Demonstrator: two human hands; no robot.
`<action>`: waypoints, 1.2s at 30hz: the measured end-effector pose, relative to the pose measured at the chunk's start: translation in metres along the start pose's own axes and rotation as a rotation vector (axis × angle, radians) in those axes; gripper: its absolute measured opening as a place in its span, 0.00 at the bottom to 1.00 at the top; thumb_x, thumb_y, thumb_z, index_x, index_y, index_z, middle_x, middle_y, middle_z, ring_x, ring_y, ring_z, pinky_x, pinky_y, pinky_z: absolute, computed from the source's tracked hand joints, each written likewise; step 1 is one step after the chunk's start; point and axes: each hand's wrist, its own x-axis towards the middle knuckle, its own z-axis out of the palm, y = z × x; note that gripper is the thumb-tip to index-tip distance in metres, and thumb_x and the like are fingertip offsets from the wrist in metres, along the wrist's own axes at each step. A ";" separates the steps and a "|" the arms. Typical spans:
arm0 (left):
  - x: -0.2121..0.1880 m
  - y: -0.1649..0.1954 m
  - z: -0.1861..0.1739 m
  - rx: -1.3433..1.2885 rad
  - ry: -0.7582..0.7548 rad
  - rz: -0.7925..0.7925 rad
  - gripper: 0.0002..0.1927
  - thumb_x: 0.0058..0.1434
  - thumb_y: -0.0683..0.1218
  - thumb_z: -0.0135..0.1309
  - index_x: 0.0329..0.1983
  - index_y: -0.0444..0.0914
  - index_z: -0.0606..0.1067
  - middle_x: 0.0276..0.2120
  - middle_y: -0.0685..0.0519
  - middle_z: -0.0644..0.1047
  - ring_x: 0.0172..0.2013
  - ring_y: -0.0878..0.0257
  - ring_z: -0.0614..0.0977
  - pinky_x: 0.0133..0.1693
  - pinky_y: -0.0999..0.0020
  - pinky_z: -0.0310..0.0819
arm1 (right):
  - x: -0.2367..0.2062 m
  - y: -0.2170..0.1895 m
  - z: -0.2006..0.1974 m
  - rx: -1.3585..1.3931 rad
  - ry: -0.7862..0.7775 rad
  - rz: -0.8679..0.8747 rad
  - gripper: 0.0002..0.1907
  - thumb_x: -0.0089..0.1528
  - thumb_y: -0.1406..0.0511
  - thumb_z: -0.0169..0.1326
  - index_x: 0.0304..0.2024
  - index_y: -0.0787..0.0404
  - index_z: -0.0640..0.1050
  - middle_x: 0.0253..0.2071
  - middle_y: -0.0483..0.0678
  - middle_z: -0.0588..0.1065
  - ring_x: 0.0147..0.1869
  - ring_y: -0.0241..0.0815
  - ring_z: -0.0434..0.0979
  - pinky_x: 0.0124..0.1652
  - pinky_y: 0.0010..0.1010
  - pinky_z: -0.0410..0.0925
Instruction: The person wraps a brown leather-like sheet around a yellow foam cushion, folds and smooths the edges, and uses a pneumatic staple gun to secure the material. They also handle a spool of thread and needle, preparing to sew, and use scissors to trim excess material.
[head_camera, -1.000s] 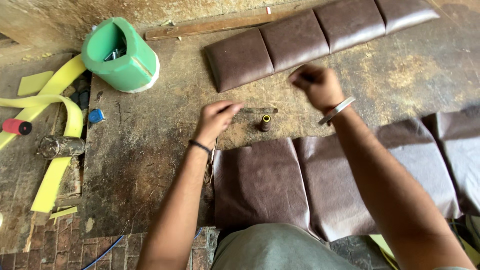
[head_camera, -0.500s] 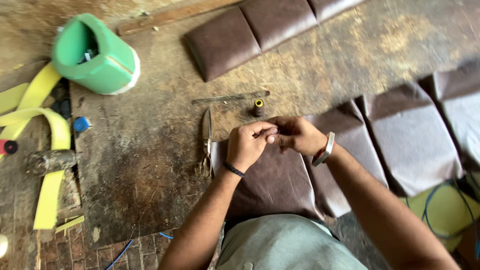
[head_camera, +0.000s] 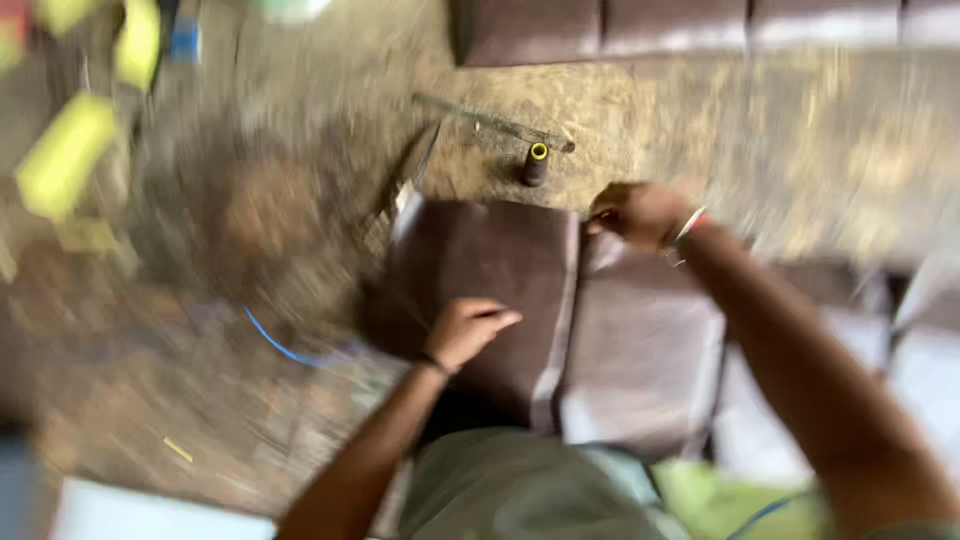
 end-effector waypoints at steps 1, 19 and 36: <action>0.001 -0.005 0.015 -0.171 0.059 -0.105 0.11 0.62 0.48 0.62 0.35 0.36 0.85 0.18 0.55 0.76 0.19 0.72 0.72 0.22 0.75 0.64 | 0.019 0.010 -0.001 -0.062 -0.063 0.006 0.14 0.64 0.52 0.55 0.48 0.46 0.82 0.50 0.41 0.79 0.53 0.45 0.79 0.50 0.37 0.74; -0.136 -0.098 0.189 -0.917 0.563 -0.773 0.11 0.63 0.47 0.58 0.43 0.36 0.82 0.30 0.53 0.82 0.25 0.66 0.79 0.28 0.69 0.74 | 0.102 0.010 0.014 -0.472 -0.327 -0.252 0.18 0.70 0.53 0.45 0.58 0.43 0.79 0.60 0.42 0.75 0.58 0.46 0.78 0.52 0.39 0.75; -0.149 -0.027 0.081 0.090 0.776 -0.363 0.28 0.59 0.49 0.62 0.60 0.33 0.73 0.57 0.41 0.76 0.55 0.46 0.78 0.48 0.54 0.74 | 0.082 0.003 -0.109 -0.010 0.298 -0.540 0.09 0.64 0.57 0.61 0.41 0.52 0.85 0.44 0.43 0.80 0.42 0.45 0.81 0.43 0.34 0.75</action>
